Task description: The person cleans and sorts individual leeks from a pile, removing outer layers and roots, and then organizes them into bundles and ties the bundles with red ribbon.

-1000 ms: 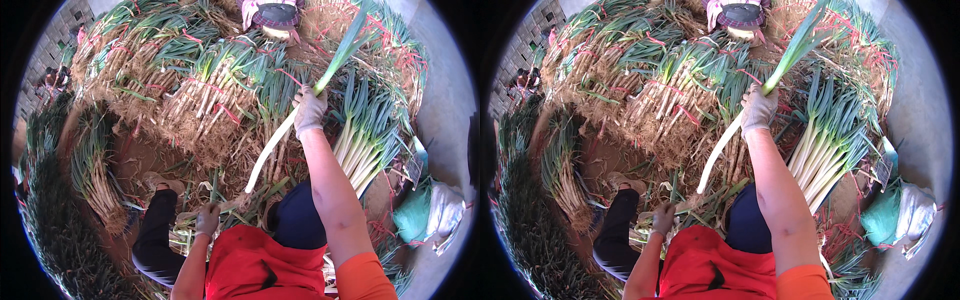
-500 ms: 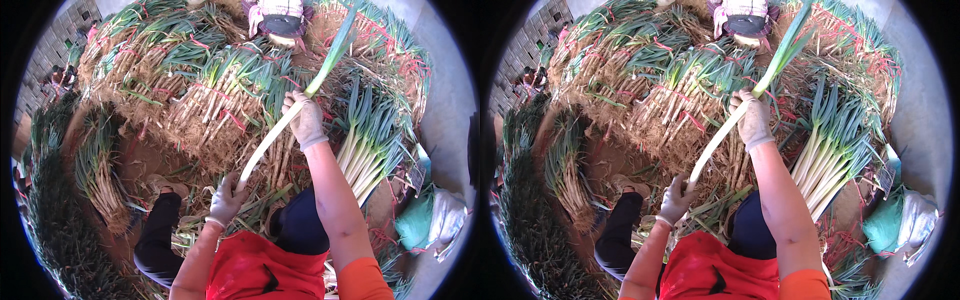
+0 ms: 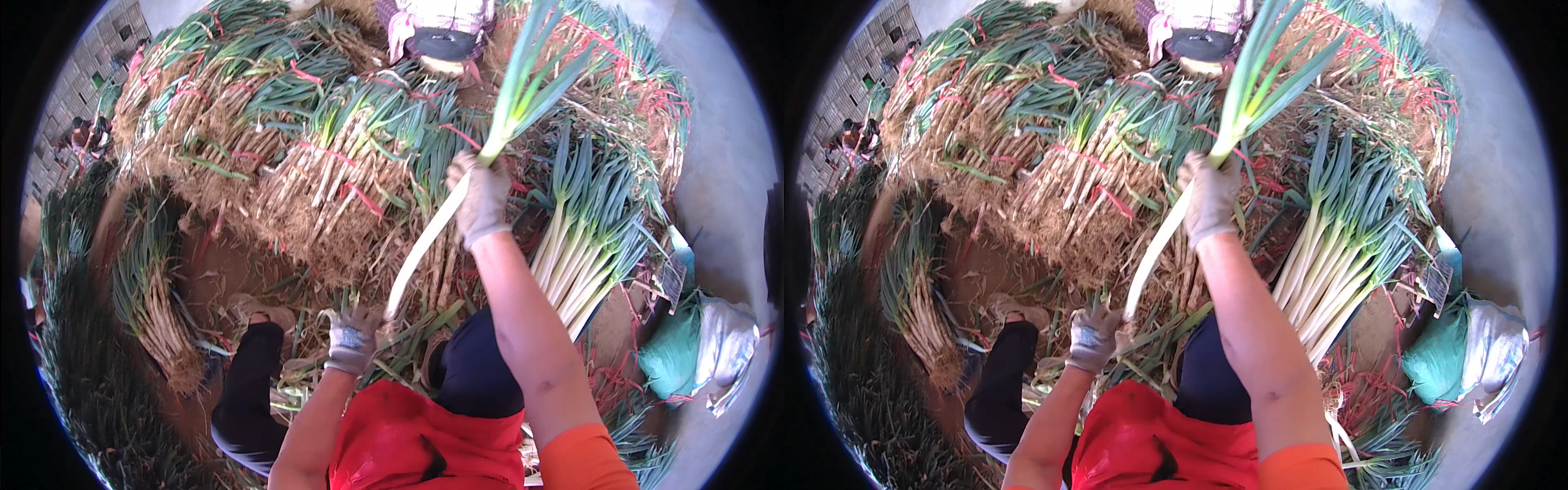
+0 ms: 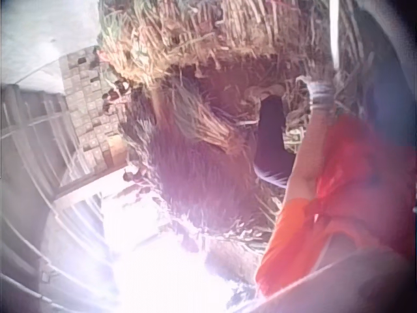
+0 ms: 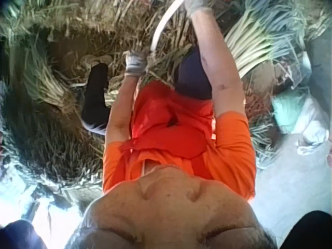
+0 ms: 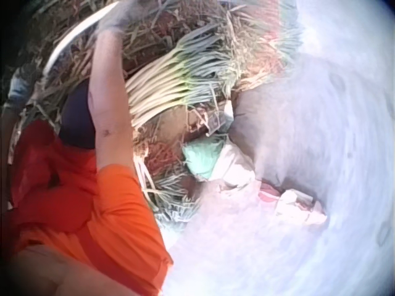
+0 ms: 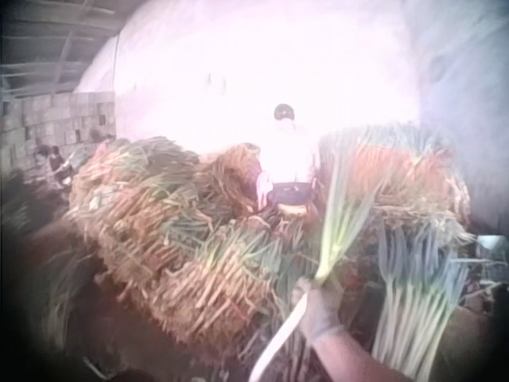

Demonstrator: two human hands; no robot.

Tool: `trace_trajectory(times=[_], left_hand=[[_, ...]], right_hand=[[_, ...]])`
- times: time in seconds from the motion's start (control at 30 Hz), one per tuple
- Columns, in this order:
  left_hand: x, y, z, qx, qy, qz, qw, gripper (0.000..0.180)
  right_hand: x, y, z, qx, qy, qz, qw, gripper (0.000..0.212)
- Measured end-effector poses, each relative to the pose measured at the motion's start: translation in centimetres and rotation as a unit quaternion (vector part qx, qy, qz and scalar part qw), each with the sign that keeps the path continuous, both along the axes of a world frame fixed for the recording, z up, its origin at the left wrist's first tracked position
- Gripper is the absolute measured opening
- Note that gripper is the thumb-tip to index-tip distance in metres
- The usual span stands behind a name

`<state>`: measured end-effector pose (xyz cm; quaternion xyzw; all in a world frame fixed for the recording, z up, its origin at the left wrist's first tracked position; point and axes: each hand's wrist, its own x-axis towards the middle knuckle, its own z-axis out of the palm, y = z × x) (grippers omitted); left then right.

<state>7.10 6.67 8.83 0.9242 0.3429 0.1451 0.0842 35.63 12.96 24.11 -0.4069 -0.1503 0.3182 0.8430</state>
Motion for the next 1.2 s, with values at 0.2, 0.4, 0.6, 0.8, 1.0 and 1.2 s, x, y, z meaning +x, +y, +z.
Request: trace_trajectory(times=[0.2, 0.4, 0.6, 0.8, 1.0, 1.2], left_hand=[[-16.9, -9.8, -13.3, -0.366, 0.317, 0.17, 0.858, 0.026], [-6.3, -1.8, -0.7, -0.371, -0.177, 0.265, 0.872, 0.032], [6.3, -3.0, 9.0, -0.74, -0.459, 0.091, 0.483, 0.057], [10.9, 0.0, 5.6, -0.721, -0.615, 0.124, 0.294, 0.03], [8.9, -0.5, 6.4, -0.706, -0.596, 0.111, 0.366, 0.02], [-1.9, -3.8, -3.8, -0.715, -0.632, 0.14, 0.263, 0.025]], right_hand=[[1.1, 0.1, -0.5, 0.011, 0.0, -0.03, 1.0, 0.015], [0.3, 1.2, -0.7, -0.016, 0.004, -0.055, 0.998, 0.023], [0.1, 1.3, -1.2, 0.028, 0.022, -0.033, 0.999, 0.023], [-1.5, 0.9, -0.7, 0.045, 0.05, 0.018, 0.998, 0.022], [0.3, 0.7, -0.6, 0.059, 0.059, 0.022, 0.996, 0.022], [1.6, 0.1, -0.5, -0.008, 0.057, -0.042, 0.997, 0.021]])
